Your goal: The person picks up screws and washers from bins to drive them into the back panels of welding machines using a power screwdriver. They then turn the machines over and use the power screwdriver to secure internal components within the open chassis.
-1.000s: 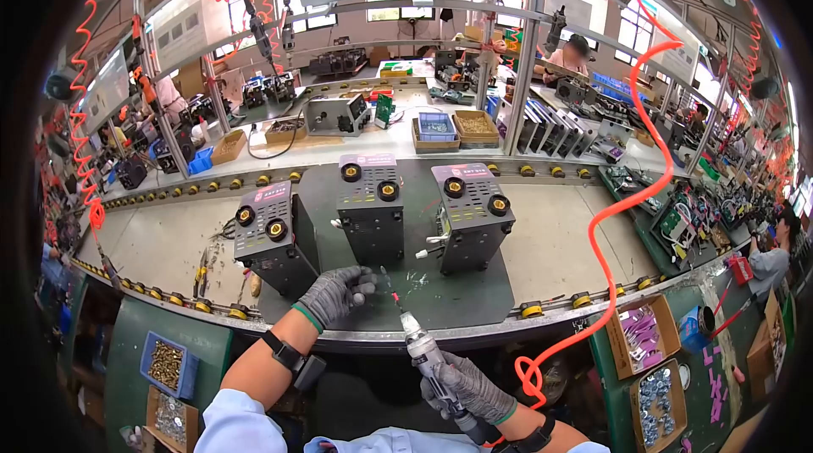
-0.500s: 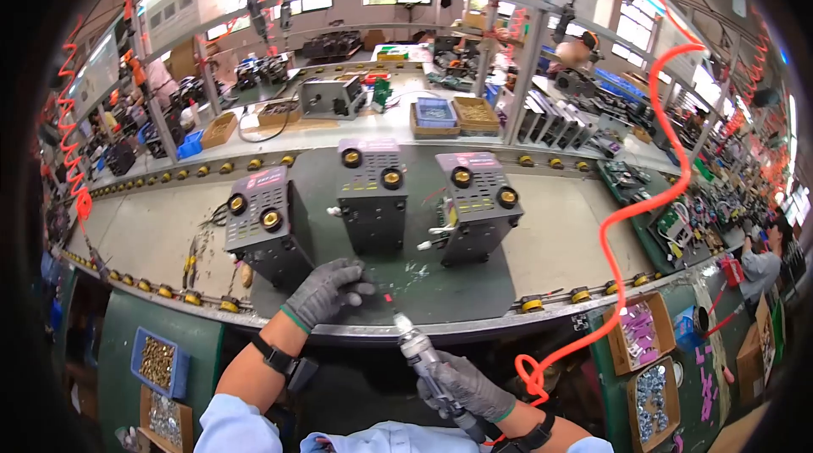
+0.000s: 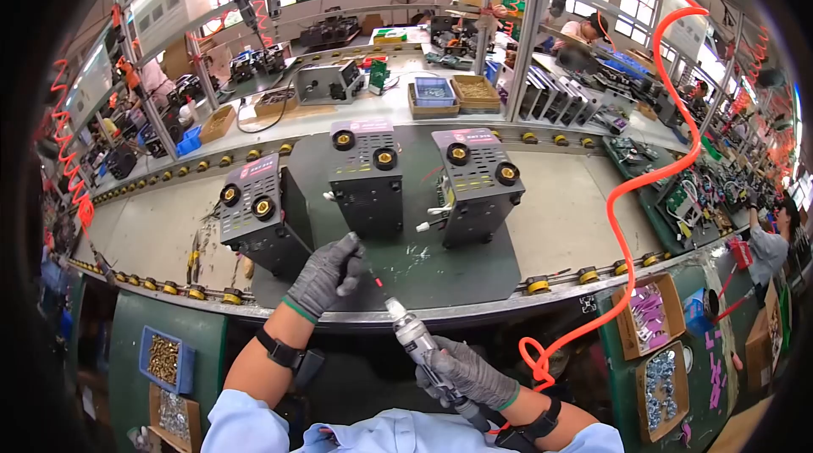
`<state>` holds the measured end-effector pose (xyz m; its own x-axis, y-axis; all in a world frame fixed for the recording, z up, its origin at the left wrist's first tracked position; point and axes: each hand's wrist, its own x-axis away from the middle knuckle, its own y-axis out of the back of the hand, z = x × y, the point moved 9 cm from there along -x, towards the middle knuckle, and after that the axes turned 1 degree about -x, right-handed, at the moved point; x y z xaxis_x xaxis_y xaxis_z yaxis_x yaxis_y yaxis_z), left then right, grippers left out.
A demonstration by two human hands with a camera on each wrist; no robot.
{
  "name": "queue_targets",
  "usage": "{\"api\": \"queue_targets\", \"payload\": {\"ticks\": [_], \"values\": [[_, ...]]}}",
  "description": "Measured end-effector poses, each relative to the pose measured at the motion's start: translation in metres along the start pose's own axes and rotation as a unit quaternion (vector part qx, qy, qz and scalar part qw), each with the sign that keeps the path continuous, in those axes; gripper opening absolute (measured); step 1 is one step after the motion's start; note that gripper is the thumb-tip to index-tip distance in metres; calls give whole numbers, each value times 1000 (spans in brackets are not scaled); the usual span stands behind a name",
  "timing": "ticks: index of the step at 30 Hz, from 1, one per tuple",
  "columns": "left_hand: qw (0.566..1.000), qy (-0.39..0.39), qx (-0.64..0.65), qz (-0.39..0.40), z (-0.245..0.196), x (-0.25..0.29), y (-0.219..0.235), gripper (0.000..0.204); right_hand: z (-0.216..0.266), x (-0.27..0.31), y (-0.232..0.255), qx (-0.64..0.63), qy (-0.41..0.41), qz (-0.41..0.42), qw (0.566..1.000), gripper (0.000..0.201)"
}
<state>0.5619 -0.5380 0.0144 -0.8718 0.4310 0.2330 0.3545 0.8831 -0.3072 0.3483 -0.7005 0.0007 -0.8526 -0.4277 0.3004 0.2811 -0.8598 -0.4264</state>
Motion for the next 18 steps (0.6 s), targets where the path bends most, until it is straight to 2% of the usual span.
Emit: {"api": "queue_targets", "payload": {"ticks": [2, 6, 12, 16, 18], "values": [[1000, 20, 14, 0, 6, -3, -2, 41, 2, 0, -1, -4, 3, 3, 1000, 74], [1000, 10, 20, 10, 0, 0, -8, 40, 2, 1, 0, -7, 0, -7, 1000, 77], [999, -14, -27, 12, -12, 12, -13, 39, 5, -2, -1, 2, -1, -10, 1000, 75], [992, -53, -117, -18, -27, 23, -10, 37, 6, -3, -4, -25, -18, 22, 999, 76], [984, -71, -161, -36, -36, 30, -9, 37, 5, 3, -23, -217, -82, 92, 968, 80]]}}
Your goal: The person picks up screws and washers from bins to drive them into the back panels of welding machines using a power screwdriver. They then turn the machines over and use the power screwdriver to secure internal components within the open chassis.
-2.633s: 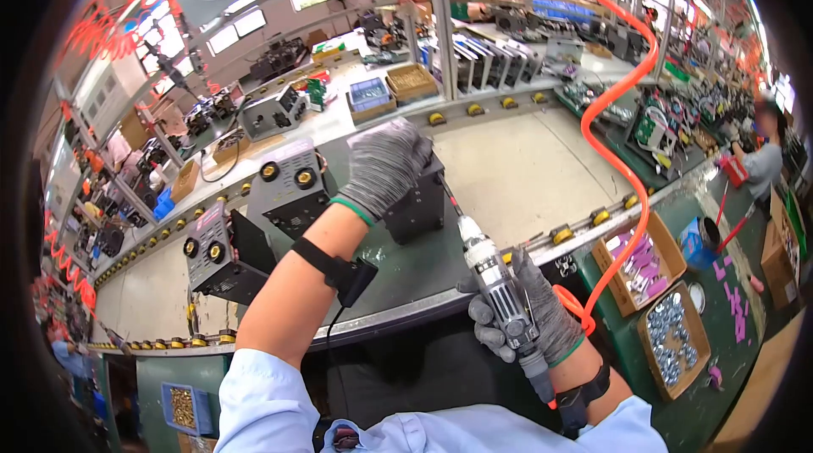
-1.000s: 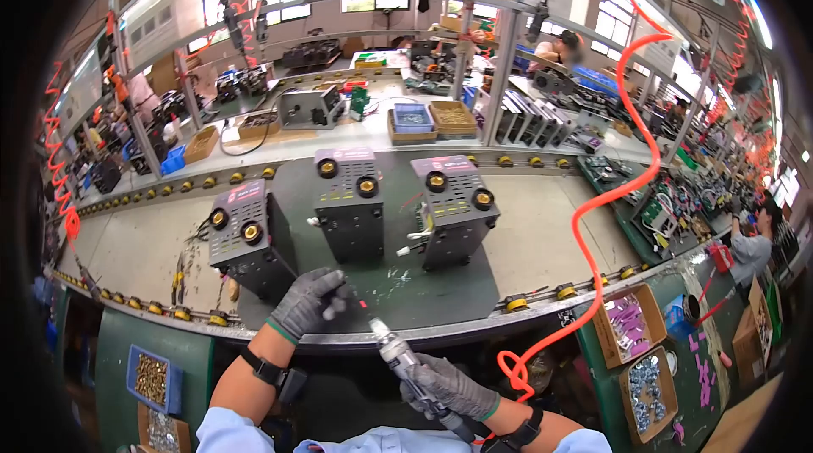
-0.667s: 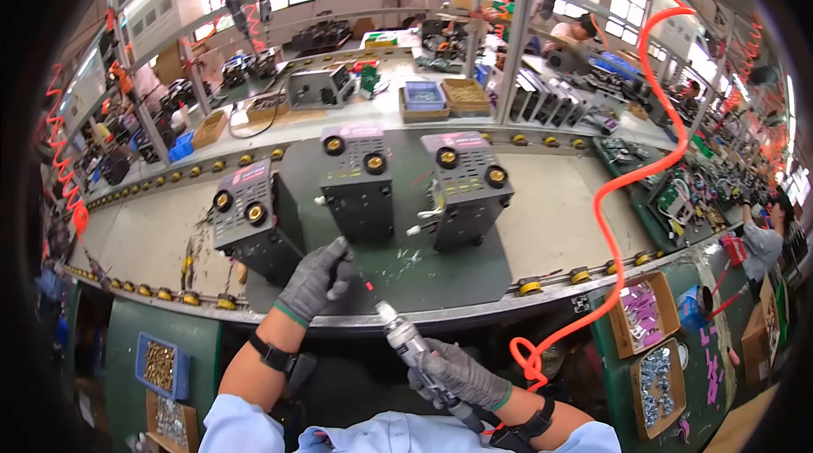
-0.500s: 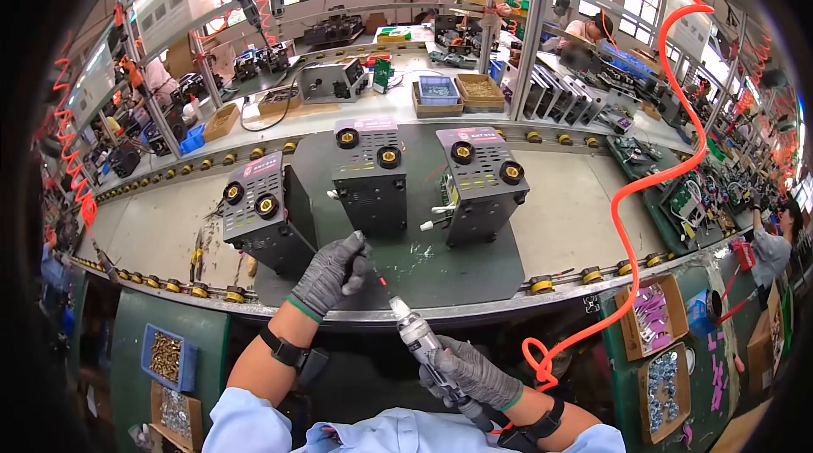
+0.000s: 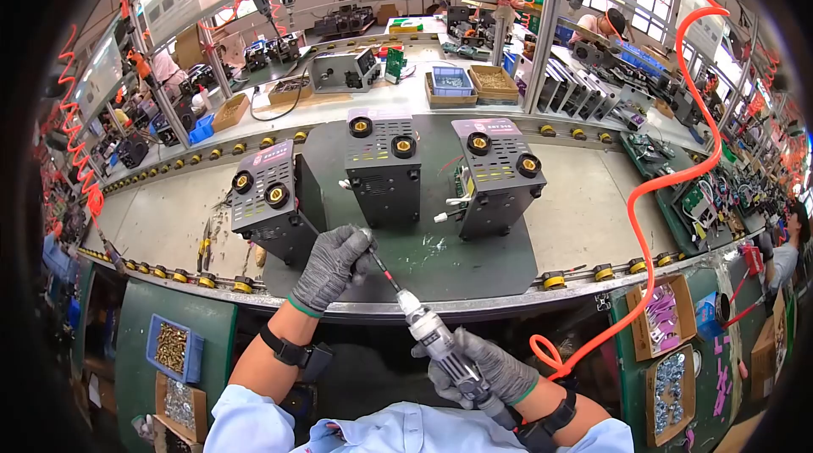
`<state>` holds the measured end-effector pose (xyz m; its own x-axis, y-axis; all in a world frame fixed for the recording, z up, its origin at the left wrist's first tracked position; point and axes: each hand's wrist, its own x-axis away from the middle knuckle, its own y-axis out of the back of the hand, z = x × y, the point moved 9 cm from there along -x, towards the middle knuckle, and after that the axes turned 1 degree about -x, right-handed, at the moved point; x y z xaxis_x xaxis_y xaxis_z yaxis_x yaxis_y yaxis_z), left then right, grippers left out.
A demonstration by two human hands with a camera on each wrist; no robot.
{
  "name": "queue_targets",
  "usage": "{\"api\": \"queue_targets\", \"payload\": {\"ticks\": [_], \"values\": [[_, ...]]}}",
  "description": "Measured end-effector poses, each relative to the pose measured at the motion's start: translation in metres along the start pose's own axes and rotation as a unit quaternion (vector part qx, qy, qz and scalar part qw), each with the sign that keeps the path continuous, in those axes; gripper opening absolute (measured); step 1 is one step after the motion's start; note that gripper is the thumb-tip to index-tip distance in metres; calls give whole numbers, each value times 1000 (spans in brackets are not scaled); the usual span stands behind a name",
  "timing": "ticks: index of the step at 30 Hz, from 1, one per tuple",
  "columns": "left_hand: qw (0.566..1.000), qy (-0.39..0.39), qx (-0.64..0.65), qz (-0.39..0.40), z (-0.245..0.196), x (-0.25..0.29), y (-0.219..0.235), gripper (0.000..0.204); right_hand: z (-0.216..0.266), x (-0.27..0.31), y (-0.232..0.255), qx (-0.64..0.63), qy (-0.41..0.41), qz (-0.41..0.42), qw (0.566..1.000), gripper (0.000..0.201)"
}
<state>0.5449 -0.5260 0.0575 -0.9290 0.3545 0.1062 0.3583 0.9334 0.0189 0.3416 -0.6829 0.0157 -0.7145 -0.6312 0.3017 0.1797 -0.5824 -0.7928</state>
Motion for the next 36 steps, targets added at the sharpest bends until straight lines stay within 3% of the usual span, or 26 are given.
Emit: {"api": "queue_targets", "payload": {"ticks": [2, 5, 7, 9, 13, 16, 22, 26, 36], "values": [[999, -37, -11, -6, -14, 3, 3, 37, 1, -3, -1, -3, 0, 11, 1000, 83], [999, -22, 1, -27, -24, 3, 4, 39, 4, -9, -1, 54, 11, 2, 998, 82], [998, -28, -44, -37, -18, -8, 4, 38, 19, -16, 0, 155, 94, -28, 983, 80], [980, -100, 17, -172, -16, -25, 29, 39, 29, -19, -8, 162, 104, -44, 980, 76], [971, -81, 57, -219, -41, -54, 40, 36, 40, -21, -12, 173, 122, -56, 976, 71], [976, -100, 21, -195, -38, -74, 46, 35, 39, -20, -6, 155, 132, -60, 977, 70], [984, -115, 90, -105, -37, -74, 36, 32, 37, -30, -1, 162, 140, -40, 976, 67], [983, -75, 129, -109, -28, -79, 37, 30, 40, -41, -3, 152, 138, -35, 978, 66], [980, -115, 148, -72, -34, -75, 28, 21, 41, -61, -7, 146, 149, -27, 978, 68]]}}
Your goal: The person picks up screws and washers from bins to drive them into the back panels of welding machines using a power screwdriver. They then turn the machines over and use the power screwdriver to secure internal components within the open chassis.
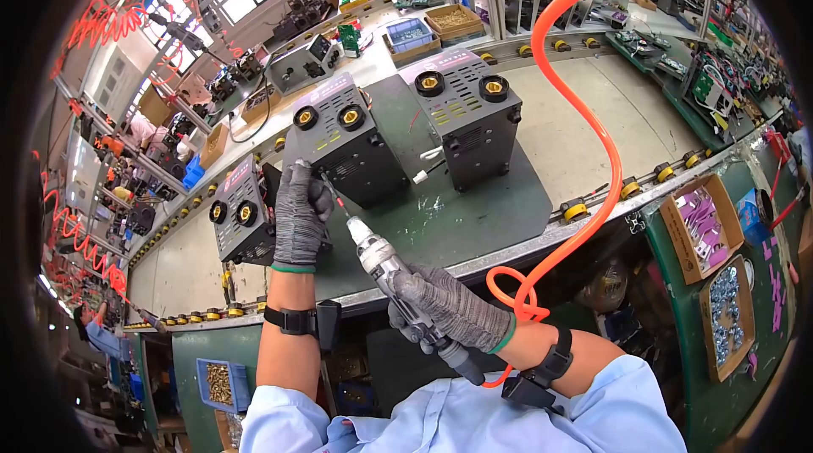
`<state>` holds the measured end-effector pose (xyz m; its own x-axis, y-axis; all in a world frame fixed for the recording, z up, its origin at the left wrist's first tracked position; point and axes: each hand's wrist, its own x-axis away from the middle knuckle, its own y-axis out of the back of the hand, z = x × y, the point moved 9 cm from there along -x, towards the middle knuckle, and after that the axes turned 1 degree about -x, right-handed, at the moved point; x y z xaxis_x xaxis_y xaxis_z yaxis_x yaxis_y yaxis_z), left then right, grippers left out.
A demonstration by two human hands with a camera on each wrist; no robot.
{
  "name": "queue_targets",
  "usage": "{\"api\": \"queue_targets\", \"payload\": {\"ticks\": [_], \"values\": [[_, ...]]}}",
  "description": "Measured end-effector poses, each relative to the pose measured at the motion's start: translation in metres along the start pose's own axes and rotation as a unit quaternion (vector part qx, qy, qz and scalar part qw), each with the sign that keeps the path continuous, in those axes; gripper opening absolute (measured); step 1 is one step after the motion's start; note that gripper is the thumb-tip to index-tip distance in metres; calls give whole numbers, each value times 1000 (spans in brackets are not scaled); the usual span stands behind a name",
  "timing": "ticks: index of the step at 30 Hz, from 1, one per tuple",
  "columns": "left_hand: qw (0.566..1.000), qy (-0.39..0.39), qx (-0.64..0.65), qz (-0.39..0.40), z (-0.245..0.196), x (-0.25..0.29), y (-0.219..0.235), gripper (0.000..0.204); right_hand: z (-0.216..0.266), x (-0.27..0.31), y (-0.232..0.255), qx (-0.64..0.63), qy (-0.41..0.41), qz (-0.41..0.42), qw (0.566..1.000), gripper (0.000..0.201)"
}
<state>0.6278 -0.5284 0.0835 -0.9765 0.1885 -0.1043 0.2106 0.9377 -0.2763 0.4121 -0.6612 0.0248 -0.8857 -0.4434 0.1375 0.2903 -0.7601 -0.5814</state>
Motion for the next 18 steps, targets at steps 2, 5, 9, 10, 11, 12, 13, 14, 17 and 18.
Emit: {"api": "queue_targets", "payload": {"ticks": [2, 5, 9, 10, 11, 12, 13, 14, 17, 18], "values": [[1000, -2, -10, -1, -1, 3, -5, 20, -3, -4, 0, -3, -6, -12, 1000, 67], [1000, 4, -2, 3, 3, 2, -6, 20, -6, -7, 1, 6, -15, -18, 1000, 65], [999, -3, 29, 34, 5, -1, -7, 21, -2, -4, -1, 1, 0, -19, 1000, 65], [999, 0, 36, 36, 4, 0, -7, 22, 0, -3, -1, 6, -3, -28, 1000, 66], [999, 0, 37, 35, 2, 1, -8, 22, 1, -4, -1, 7, -4, -28, 1000, 66], [999, 2, 20, 30, 1, 2, -10, 23, 2, -4, -1, 18, -2, -30, 999, 67], [1000, 4, 4, 26, 0, 3, -11, 24, 4, -4, -1, 29, 1, -32, 999, 69], [1000, 4, 4, 26, 1, 2, -10, 24, 4, -3, -2, 29, 1, -32, 999, 69], [999, 4, 36, 35, 5, -3, -6, 22, 3, -1, -7, -52, -19, -27, 998, 71], [997, 3, 49, 53, 6, -4, -7, 22, 3, 0, -12, -90, -26, -27, 995, 66]]}}
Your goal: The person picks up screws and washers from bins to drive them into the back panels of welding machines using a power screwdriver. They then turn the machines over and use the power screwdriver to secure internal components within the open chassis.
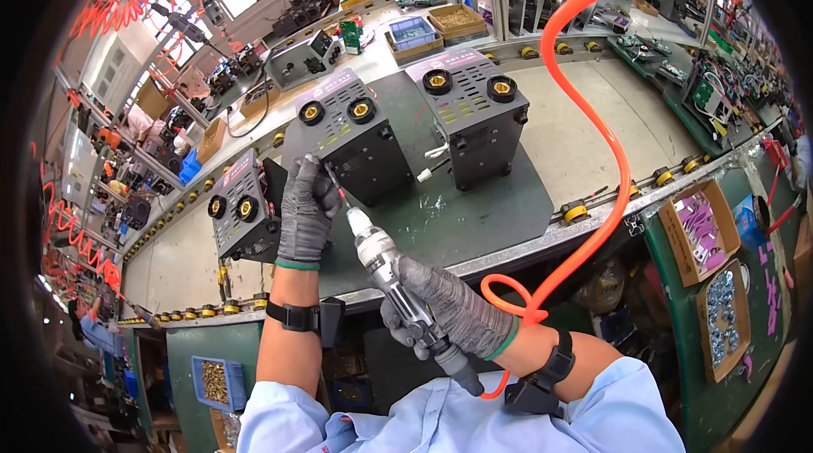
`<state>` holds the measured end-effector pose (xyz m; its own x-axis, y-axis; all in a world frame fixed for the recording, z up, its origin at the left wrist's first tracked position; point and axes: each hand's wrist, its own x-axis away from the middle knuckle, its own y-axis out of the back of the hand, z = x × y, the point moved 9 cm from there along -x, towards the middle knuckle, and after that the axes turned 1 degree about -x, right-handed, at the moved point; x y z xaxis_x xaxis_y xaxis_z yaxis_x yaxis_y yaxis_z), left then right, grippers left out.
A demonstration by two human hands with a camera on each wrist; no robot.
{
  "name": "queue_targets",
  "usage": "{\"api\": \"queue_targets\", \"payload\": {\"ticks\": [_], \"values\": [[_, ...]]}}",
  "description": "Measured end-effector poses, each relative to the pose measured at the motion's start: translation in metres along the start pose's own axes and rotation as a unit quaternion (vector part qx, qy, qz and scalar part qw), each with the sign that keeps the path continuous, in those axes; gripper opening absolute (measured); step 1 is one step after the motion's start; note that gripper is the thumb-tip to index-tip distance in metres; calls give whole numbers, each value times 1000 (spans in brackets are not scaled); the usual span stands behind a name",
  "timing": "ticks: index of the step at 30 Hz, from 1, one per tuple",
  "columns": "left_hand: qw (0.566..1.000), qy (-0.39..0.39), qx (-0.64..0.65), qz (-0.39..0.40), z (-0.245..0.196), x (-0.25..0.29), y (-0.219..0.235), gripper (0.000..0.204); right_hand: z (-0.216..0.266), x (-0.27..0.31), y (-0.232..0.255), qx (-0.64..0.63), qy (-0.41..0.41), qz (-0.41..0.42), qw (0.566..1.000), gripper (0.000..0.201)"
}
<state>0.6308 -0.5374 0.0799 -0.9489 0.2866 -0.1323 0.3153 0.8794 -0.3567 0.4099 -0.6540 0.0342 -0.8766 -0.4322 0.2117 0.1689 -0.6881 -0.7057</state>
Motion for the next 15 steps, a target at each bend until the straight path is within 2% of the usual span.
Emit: {"api": "queue_targets", "payload": {"ticks": [2, 5, 15], "values": [[1000, -2, 13, 19, 2, 1, -2, 22, -1, -1, -9, -80, -19, 15, 997, 60], [1000, 4, 1, -11, -1, -1, 0, 22, -5, -6, -10, -120, -3, 30, 992, 60], [1000, 14, 4, -6, 5, -5, 5, 21, -11, -14, -14, -161, -2, 54, 986, 57]]}}
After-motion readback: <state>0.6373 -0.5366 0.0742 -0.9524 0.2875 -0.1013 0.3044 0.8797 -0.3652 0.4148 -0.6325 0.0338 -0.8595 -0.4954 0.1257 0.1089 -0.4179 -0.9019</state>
